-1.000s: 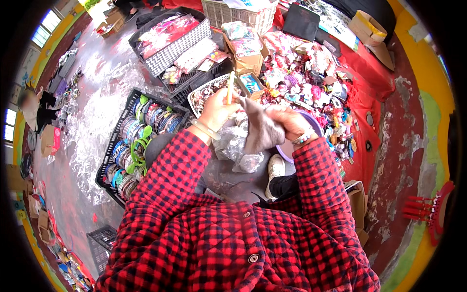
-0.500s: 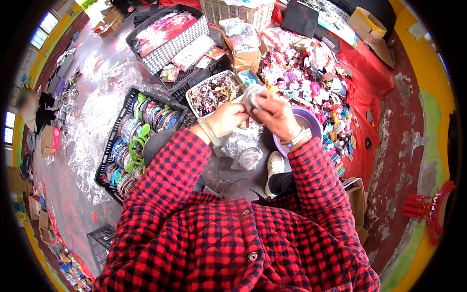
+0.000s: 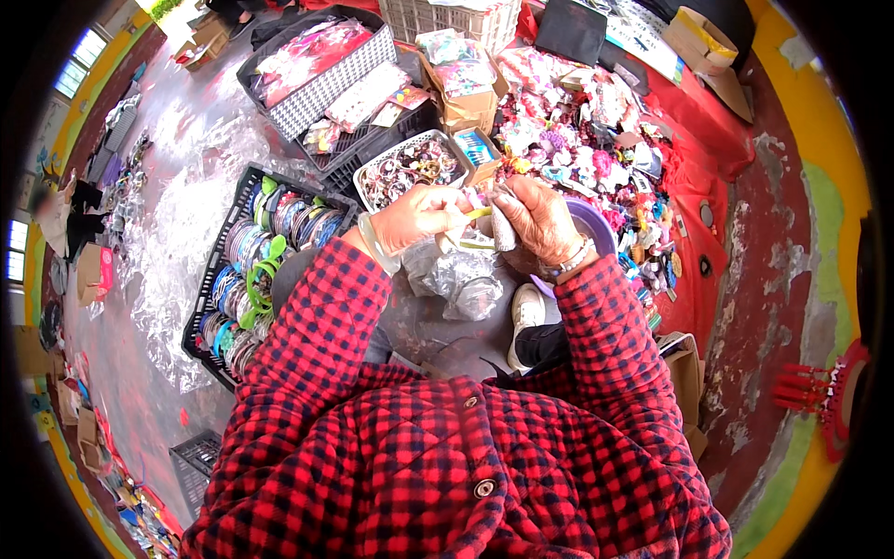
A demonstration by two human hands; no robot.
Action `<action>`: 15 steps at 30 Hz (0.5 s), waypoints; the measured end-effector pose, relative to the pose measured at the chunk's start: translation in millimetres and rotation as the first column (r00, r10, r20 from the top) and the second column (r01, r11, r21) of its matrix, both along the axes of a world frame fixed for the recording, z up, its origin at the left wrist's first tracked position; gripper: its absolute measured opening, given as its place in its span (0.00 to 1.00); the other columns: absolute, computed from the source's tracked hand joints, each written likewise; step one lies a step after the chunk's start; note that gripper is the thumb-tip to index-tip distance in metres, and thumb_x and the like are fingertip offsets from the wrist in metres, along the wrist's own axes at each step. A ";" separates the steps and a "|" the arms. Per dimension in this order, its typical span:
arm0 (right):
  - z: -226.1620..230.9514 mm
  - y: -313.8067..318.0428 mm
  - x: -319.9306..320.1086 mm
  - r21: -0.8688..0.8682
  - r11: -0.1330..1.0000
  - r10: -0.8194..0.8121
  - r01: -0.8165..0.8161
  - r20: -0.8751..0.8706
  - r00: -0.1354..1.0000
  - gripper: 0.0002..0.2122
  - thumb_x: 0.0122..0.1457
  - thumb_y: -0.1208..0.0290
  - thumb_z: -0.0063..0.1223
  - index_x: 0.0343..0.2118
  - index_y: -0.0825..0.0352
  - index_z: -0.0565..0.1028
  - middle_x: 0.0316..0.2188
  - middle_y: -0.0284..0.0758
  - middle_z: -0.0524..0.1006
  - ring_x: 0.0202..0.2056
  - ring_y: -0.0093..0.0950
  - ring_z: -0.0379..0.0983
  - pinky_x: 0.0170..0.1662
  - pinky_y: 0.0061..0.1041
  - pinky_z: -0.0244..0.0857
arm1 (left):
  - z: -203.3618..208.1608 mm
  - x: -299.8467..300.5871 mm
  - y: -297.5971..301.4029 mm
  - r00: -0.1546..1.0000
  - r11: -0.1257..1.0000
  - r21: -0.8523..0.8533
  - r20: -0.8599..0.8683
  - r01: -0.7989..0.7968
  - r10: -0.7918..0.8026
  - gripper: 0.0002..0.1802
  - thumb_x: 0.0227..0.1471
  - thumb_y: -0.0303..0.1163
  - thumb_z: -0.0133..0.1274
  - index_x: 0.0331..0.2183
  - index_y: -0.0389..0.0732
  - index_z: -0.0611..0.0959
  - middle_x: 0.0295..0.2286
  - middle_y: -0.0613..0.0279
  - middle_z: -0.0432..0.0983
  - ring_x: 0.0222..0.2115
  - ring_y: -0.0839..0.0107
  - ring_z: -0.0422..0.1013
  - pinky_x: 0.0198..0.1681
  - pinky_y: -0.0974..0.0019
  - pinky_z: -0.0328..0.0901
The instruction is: The person cleans a green plastic object and a curved yellow object with a cloth.
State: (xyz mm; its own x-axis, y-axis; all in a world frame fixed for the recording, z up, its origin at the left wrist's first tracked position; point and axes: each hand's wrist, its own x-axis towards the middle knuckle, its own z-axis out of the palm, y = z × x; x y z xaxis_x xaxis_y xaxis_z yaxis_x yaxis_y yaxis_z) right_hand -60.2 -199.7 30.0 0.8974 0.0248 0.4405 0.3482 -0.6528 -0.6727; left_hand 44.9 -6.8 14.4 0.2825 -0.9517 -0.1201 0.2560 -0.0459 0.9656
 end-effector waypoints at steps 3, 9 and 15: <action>1.5 -5.3 1.4 0.026 0.998 0.057 -0.053 -0.167 0.984 0.10 0.53 0.65 0.48 0.27 0.68 0.70 0.22 0.45 0.68 0.26 0.44 0.65 0.29 0.36 0.58 | -3.5 -0.6 -1.4 0.995 0.996 -0.021 0.054 -0.084 0.085 0.11 0.51 0.28 0.46 0.37 0.34 0.74 0.25 0.68 0.70 0.25 0.82 0.65 0.27 0.78 0.61; -9.8 -6.9 8.3 -0.016 0.991 0.130 -0.131 -0.056 0.990 0.13 0.54 0.62 0.47 0.23 0.67 0.71 0.20 0.45 0.69 0.26 0.45 0.67 0.28 0.37 0.59 | -21.8 -8.7 -12.7 0.940 0.984 -0.039 0.291 -0.171 0.175 0.10 0.48 0.24 0.47 0.35 0.33 0.75 0.25 0.67 0.70 0.26 0.82 0.65 0.27 0.76 0.61; -23.6 24.6 6.4 -0.254 0.949 -0.235 0.188 -0.170 0.957 0.16 0.53 0.56 0.45 0.22 0.64 0.74 0.17 0.44 0.71 0.22 0.44 0.69 0.25 0.39 0.60 | -25.6 -18.2 -21.3 0.863 0.962 0.014 0.447 -0.271 0.237 0.09 0.43 0.21 0.47 0.32 0.33 0.76 0.24 0.63 0.72 0.24 0.80 0.66 0.28 0.74 0.63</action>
State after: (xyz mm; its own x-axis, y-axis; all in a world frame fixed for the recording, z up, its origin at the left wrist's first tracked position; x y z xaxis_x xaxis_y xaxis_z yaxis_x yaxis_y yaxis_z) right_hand -53.8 -175.0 6.4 0.9608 -0.0946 0.2605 0.0616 -0.8434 -0.5337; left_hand 26.7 -28.1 -11.2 0.5531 -0.8331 0.0051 -0.1784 -0.1124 0.9775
